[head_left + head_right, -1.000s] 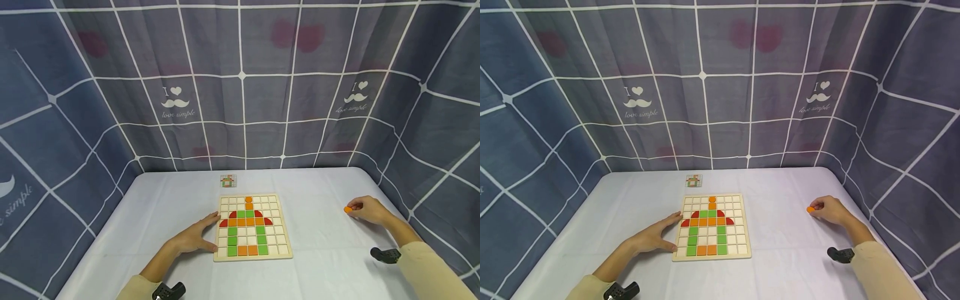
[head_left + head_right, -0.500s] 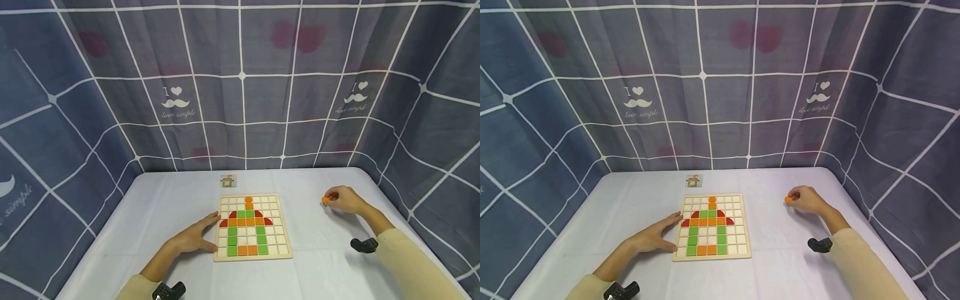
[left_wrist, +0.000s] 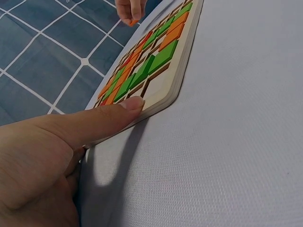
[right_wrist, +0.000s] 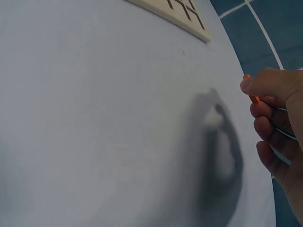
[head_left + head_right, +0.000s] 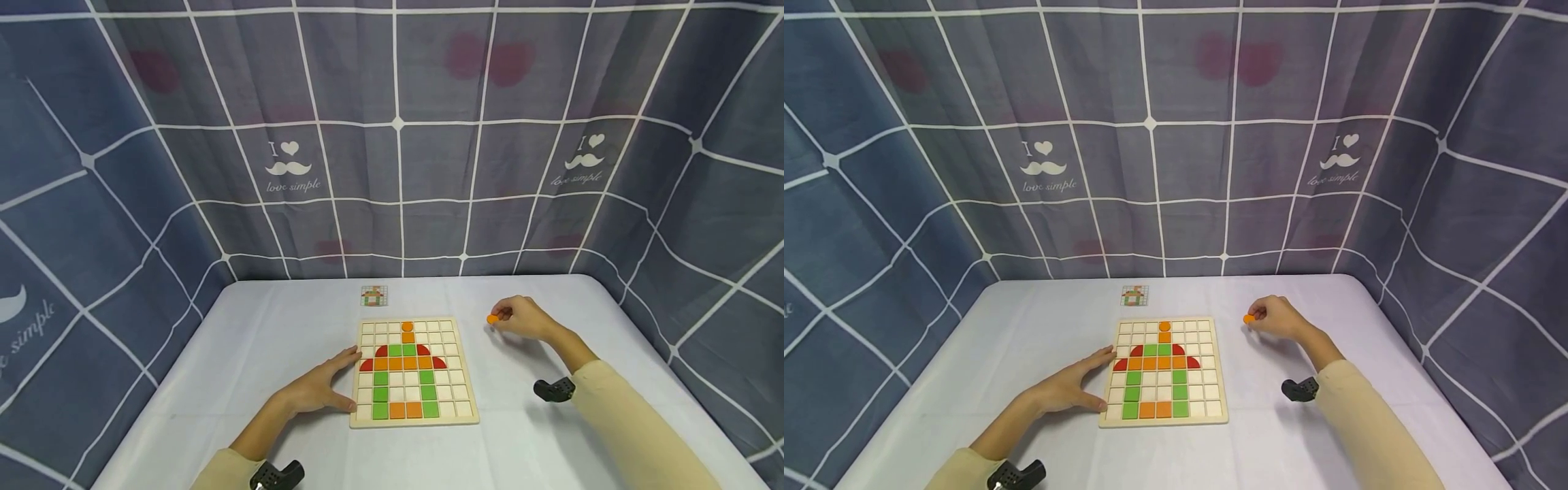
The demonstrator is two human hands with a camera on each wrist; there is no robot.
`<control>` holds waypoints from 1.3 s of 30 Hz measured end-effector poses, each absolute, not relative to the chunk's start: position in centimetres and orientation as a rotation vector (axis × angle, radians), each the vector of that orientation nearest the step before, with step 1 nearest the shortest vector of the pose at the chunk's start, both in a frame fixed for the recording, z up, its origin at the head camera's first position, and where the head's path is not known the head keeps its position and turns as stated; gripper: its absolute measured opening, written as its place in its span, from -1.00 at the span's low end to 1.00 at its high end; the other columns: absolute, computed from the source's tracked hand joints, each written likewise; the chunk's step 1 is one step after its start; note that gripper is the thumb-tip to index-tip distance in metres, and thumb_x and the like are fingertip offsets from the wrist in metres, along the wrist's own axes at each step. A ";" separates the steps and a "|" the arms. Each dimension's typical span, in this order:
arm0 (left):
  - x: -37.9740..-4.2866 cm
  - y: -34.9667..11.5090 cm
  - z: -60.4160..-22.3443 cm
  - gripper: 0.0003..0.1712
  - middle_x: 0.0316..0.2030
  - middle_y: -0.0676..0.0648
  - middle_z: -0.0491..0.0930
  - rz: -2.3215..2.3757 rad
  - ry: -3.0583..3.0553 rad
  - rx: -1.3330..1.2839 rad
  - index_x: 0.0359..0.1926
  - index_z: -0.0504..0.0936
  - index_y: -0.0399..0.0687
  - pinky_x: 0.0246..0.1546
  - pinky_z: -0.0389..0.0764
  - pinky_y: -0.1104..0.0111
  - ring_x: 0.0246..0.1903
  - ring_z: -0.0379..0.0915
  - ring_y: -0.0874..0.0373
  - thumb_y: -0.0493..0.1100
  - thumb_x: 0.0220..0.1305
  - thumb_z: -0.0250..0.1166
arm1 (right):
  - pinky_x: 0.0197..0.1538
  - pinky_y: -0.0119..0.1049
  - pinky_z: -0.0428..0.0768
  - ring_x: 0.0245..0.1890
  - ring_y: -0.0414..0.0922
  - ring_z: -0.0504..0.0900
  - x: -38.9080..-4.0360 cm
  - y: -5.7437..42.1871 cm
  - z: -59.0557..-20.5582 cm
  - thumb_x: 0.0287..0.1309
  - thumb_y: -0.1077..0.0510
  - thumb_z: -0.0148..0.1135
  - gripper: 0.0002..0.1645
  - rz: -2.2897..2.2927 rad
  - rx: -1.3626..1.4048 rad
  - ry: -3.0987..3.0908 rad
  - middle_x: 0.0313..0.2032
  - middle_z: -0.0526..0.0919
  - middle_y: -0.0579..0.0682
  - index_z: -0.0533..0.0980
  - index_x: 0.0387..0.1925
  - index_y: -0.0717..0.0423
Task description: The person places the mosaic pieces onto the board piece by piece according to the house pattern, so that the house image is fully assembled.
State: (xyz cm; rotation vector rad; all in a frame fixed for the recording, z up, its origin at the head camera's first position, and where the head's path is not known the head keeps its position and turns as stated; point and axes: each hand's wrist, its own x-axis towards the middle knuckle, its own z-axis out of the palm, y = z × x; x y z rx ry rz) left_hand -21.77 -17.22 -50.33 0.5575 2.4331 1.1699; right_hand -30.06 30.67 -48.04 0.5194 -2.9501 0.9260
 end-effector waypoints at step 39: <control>-21.9 -17.4 -50.2 0.20 0.62 -0.06 0.01 1.161 2.437 0.557 0.57 0.31 0.00 0.45 -0.16 -0.32 0.57 -0.24 -0.25 -0.05 -0.11 0.70 | -0.18 -0.27 0.60 -0.35 -0.21 0.56 -33.0 17.1 -49.6 0.18 0.12 0.53 -0.84 1.007 0.769 -2.930 -0.40 0.65 -0.20 0.72 -0.24 0.08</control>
